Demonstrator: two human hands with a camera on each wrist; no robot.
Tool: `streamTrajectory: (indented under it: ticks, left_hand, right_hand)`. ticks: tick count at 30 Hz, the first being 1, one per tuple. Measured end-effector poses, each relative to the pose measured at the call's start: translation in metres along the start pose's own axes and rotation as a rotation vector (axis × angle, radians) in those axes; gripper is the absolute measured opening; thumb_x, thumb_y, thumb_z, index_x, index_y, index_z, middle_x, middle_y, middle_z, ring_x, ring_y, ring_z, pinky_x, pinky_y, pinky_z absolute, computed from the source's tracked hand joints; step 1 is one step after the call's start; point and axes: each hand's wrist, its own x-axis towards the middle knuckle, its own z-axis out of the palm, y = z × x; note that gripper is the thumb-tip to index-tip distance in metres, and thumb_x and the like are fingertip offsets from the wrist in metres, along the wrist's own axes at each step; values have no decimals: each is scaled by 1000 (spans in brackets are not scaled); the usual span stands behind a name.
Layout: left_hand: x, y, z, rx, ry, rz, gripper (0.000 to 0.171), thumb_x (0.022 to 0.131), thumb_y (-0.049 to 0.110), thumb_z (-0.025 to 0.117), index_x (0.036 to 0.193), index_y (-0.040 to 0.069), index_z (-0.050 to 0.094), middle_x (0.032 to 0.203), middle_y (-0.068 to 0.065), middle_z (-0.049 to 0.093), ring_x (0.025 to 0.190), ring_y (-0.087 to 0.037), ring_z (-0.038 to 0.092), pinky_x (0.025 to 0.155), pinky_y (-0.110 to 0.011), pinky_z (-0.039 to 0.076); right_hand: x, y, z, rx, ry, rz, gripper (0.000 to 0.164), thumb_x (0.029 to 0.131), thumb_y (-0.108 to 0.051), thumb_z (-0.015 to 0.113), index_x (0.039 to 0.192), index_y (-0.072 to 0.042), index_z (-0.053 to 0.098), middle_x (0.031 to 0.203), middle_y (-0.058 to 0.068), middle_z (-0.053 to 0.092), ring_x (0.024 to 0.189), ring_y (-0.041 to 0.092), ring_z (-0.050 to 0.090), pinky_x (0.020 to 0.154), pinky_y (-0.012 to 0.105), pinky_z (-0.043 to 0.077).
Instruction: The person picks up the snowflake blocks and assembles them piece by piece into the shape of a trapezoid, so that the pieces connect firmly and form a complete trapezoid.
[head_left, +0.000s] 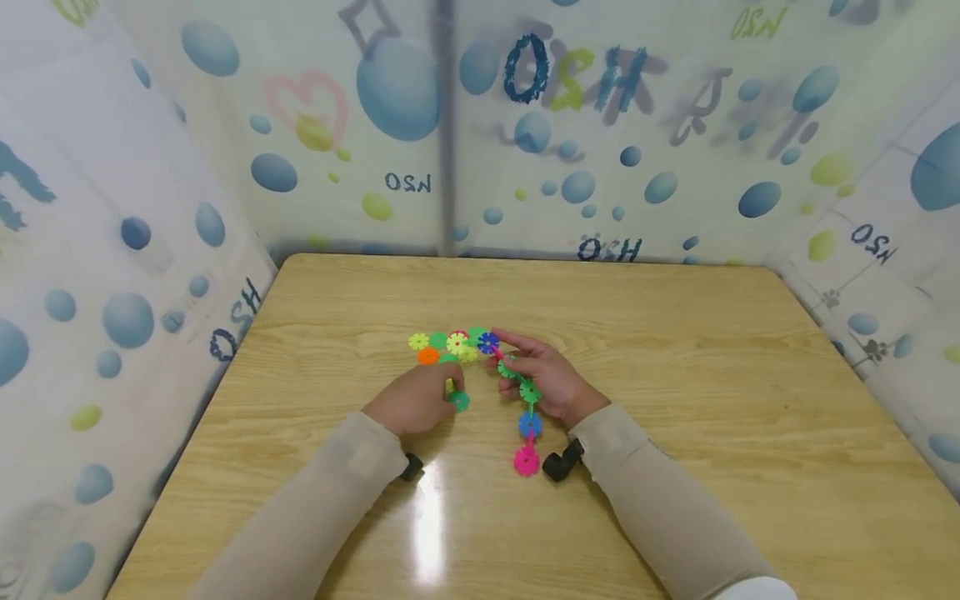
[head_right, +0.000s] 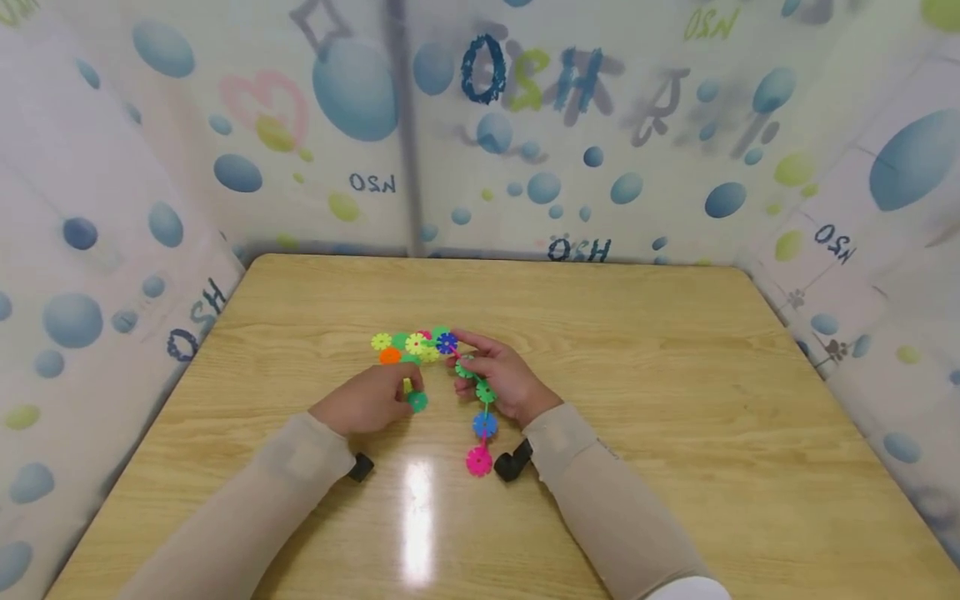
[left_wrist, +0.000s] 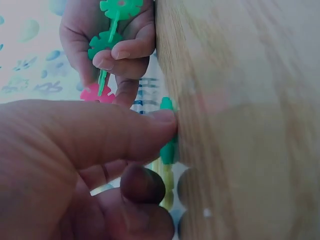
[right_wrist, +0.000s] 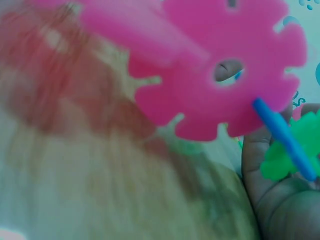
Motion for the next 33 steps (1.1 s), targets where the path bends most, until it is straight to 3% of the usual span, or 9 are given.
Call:
streamTrajectory:
  ticks: [7, 12, 16, 19, 24, 33]
  left_hand:
    - [0, -6, -4, -26, 50, 62, 17, 99, 17, 73, 95, 14, 57, 84, -3, 56, 72, -17, 51, 66, -31, 43]
    - [1, -14, -14, -194, 166, 87, 12, 102, 14, 67, 95, 12, 57, 92, -5, 62, 75, -19, 56, 65, -32, 47]
    - [2, -22, -21, -389, 282, 55, 6, 105, 9, 61, 107, 6, 56, 101, -11, 64, 84, -23, 65, 66, -33, 53]
    - [3, -25, -23, -457, 330, 37, 8, 107, 7, 58, 113, 4, 54, 107, -14, 62, 90, -27, 68, 65, -33, 53]
    - [6, -28, -21, -436, 382, 32, 8, 107, 8, 56, 115, 5, 56, 111, -14, 62, 92, -29, 68, 64, -33, 51]
    - [6, -27, -18, -432, 391, 56, 4, 107, 6, 56, 111, 7, 57, 113, -13, 64, 96, -29, 71, 64, -34, 52]
  right_hand:
    - [-1, 0, 1, 8, -4, 6, 53, 110, -6, 50, 161, -17, 44, 127, 16, 66, 73, 13, 66, 72, 27, 61]
    - [-1, 1, 0, 8, -4, 5, 53, 110, -6, 50, 162, -16, 44, 129, 17, 67, 73, 13, 67, 73, 27, 62]
    - [-2, 1, 0, 14, -22, -10, 54, 110, -7, 51, 163, -15, 41, 130, 18, 66, 73, 11, 68, 73, 27, 62]
    - [-2, 0, 0, 27, -33, -16, 55, 110, -7, 50, 163, -14, 40, 130, 19, 66, 72, 11, 68, 73, 27, 61]
    - [-2, 0, -1, 41, -42, -14, 54, 110, -6, 49, 163, -15, 41, 131, 18, 66, 71, 13, 68, 73, 28, 61]
    - [-1, 1, 0, 26, -66, -18, 54, 110, -6, 49, 163, -13, 40, 127, 17, 67, 70, 13, 65, 72, 28, 60]
